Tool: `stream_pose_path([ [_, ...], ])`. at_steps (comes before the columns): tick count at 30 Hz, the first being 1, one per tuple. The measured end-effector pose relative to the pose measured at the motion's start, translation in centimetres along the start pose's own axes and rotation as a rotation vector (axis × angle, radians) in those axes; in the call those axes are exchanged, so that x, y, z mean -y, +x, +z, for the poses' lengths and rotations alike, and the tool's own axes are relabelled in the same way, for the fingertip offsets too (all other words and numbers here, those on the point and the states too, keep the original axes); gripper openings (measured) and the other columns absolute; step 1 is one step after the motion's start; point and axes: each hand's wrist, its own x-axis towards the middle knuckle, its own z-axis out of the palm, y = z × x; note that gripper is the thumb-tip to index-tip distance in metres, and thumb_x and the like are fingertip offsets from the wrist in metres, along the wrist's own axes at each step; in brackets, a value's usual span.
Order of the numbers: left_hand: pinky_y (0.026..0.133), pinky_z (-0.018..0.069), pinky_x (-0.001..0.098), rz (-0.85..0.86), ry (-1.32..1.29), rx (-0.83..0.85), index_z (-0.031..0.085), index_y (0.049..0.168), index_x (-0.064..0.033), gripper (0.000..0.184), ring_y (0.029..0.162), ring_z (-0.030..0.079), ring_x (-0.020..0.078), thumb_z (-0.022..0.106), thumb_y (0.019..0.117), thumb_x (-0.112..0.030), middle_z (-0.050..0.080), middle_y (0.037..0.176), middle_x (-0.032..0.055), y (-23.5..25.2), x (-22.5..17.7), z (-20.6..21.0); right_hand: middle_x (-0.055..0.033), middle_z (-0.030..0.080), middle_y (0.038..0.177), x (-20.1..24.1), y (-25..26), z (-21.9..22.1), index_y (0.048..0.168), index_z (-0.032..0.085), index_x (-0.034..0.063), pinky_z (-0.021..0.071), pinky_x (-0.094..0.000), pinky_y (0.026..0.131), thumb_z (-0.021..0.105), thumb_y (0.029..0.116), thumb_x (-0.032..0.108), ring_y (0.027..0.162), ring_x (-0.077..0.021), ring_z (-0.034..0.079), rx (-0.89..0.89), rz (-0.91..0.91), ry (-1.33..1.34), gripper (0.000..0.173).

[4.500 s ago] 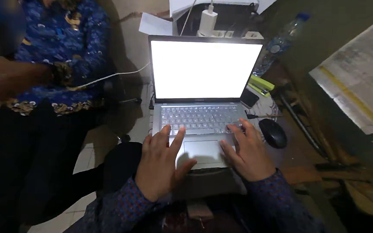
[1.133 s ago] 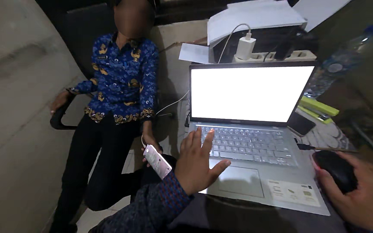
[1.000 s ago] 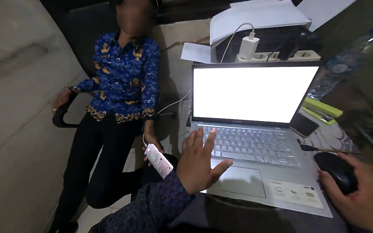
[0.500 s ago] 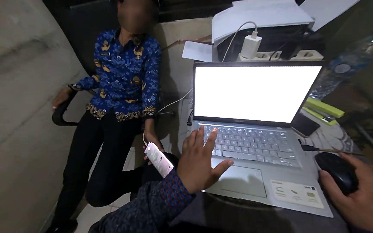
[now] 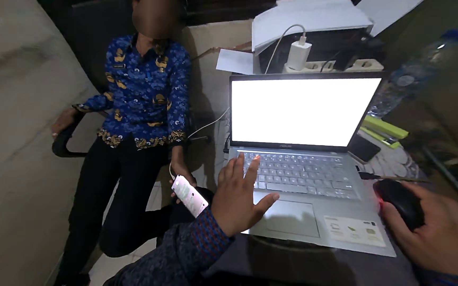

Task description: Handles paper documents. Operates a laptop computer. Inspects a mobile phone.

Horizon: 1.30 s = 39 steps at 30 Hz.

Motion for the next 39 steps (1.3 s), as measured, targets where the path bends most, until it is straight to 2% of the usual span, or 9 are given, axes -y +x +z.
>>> stream_pose_path([
  [10,0.115,0.0355,0.0607,0.006,0.006,-0.014,0.038,0.160,-0.0242,0.096,0.148,0.036,0.0380,0.037,0.0871,-0.086,0.037,0.162,0.0173,0.00,0.02,0.04,-0.0337,0.059,0.131,-0.34,0.02,0.17,0.142,0.058,0.0064,0.0447,-0.0693,0.098,0.055,0.0925,0.046,0.119,-0.0544,0.057,-0.007,0.006,-0.066,0.063],
  [17,0.115,0.0350,0.0613,0.011,-0.004,-0.019,0.038,0.160,-0.0233,0.095,0.148,0.035,0.0383,0.038,0.0873,-0.086,0.038,0.161,0.0175,-0.03,0.07,0.05,-0.0331,0.058,0.130,-0.28,-0.02,0.36,0.138,0.062,0.0102,0.0464,-0.0685,0.093,0.054,0.0923,0.045,0.116,-0.0533,0.057,-0.024,0.039,-0.052,0.058],
  [25,0.115,0.0352,0.0606,0.018,0.005,-0.039,0.039,0.159,-0.0221,0.097,0.148,0.036,0.0379,0.037,0.0870,-0.087,0.039,0.161,0.0179,0.00,0.12,0.26,-0.0320,0.058,0.131,-0.59,-0.06,0.56,0.139,0.061,0.0106,0.0466,-0.0681,0.094,0.053,0.0915,0.050,0.118,-0.0526,0.057,-0.036,0.031,-0.057,0.062],
  [32,0.115,0.0348,0.0605,0.021,0.014,-0.043,0.039,0.159,-0.0209,0.097,0.148,0.037,0.0372,0.036,0.0876,-0.086,0.038,0.161,0.0181,-0.06,0.10,0.21,-0.0297,0.060,0.128,-0.82,0.07,0.74,0.133,0.066,0.0129,0.0474,-0.0663,0.092,0.052,0.0931,0.046,0.115,-0.0502,0.059,-0.036,0.013,-0.049,0.054],
  [39,0.113,0.0372,0.0609,0.017,0.017,-0.056,0.040,0.159,-0.0210,0.096,0.147,0.038,0.0390,0.037,0.0876,-0.086,0.039,0.161,0.0185,-0.10,0.03,0.22,-0.0314,0.059,0.128,-0.84,0.02,0.63,0.130,0.068,0.0127,0.0466,-0.0681,0.091,0.052,0.0932,0.044,0.114,-0.0531,0.058,-0.026,0.014,-0.061,0.051],
])
